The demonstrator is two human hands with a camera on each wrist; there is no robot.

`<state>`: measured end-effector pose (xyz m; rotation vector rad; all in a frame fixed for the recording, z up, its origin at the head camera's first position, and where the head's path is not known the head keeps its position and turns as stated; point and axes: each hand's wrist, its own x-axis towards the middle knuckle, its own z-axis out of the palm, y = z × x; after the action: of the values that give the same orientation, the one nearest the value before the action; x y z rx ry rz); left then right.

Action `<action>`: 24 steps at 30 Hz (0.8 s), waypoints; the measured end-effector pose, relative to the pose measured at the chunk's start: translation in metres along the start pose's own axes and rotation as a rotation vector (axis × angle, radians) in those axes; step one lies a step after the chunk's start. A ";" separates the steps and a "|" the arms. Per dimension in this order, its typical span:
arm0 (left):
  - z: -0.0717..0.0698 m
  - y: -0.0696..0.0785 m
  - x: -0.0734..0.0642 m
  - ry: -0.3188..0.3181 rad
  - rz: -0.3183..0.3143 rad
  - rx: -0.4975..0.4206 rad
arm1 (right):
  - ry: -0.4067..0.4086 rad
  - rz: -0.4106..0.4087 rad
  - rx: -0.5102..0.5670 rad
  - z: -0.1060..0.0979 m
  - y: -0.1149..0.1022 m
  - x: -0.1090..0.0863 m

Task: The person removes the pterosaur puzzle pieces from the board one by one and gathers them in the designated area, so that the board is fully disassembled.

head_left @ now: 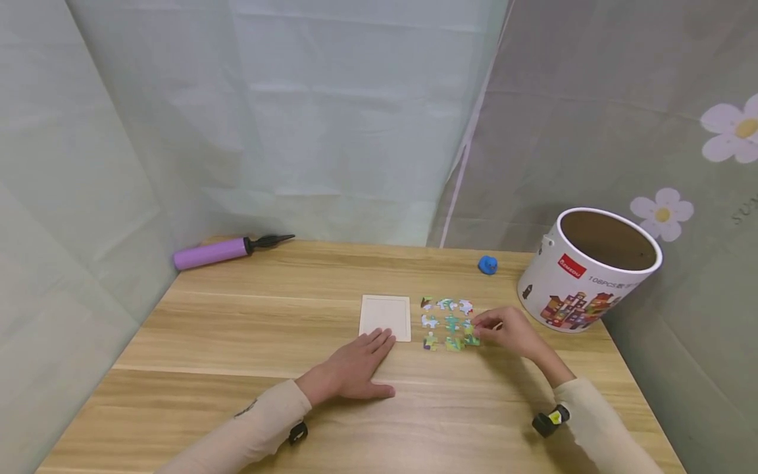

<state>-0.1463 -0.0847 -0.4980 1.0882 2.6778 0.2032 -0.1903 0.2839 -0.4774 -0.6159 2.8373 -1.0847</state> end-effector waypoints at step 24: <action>0.005 -0.002 0.001 -0.004 -0.003 0.007 | -0.023 0.075 -0.054 0.012 0.019 -0.009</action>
<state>-0.1469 -0.0851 -0.5035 1.0856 2.6786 0.1909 -0.1865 0.2923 -0.5000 -0.5169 2.8537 -0.9856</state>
